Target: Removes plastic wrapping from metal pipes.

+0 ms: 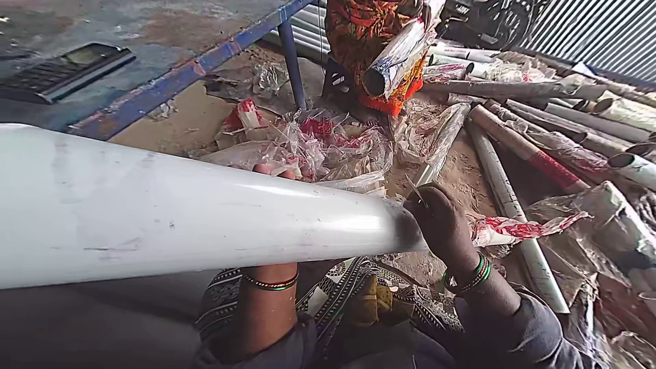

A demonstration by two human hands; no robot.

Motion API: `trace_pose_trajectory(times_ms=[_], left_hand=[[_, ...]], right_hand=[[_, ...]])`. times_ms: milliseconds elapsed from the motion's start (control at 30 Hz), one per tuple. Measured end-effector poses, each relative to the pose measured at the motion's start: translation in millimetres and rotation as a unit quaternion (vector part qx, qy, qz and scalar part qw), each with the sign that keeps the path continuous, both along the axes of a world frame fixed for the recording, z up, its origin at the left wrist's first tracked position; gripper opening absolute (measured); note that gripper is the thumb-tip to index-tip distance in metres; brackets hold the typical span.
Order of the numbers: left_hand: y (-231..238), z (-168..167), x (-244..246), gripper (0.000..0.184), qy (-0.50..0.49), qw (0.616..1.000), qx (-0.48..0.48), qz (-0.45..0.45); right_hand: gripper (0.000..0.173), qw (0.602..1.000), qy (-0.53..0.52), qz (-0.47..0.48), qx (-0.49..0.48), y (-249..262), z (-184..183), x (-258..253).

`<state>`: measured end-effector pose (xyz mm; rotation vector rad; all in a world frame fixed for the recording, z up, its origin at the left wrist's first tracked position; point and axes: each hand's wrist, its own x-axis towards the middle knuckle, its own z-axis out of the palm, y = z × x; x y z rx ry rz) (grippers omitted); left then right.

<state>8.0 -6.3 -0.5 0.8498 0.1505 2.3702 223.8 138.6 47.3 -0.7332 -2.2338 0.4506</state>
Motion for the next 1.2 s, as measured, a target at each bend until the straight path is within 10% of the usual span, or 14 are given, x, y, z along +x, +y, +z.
trace_pose_trajectory(times_ms=[200,500,767,1067,1200], left_hand=[[-12.0,-14.6,14.5,0.027,-0.077,0.995,-0.009,0.061],[-3.4,-5.2,3.0,0.039,-0.022,0.998,-0.043,0.043],[-4.3,-7.2,2.0,0.042,-0.053,0.998,-0.034,0.024],[-6.8,-6.5,7.0,0.044,-0.032,0.997,-0.057,0.048],[-4.1,-5.2,5.7,0.039,-0.029,0.996,-0.063,0.051]], right_hand=[[0.020,0.959,0.001,-0.186,-0.214,69.3,-3.2,30.0],[0.029,0.991,0.024,0.044,-0.125,-1.2,-0.8,18.0],[0.023,0.999,-0.020,0.040,-0.028,-14.7,4.5,-7.5],[0.017,0.923,0.224,-0.104,-0.296,25.6,-5.5,23.2],[0.012,0.955,0.148,-0.051,-0.253,16.8,5.5,34.5]])
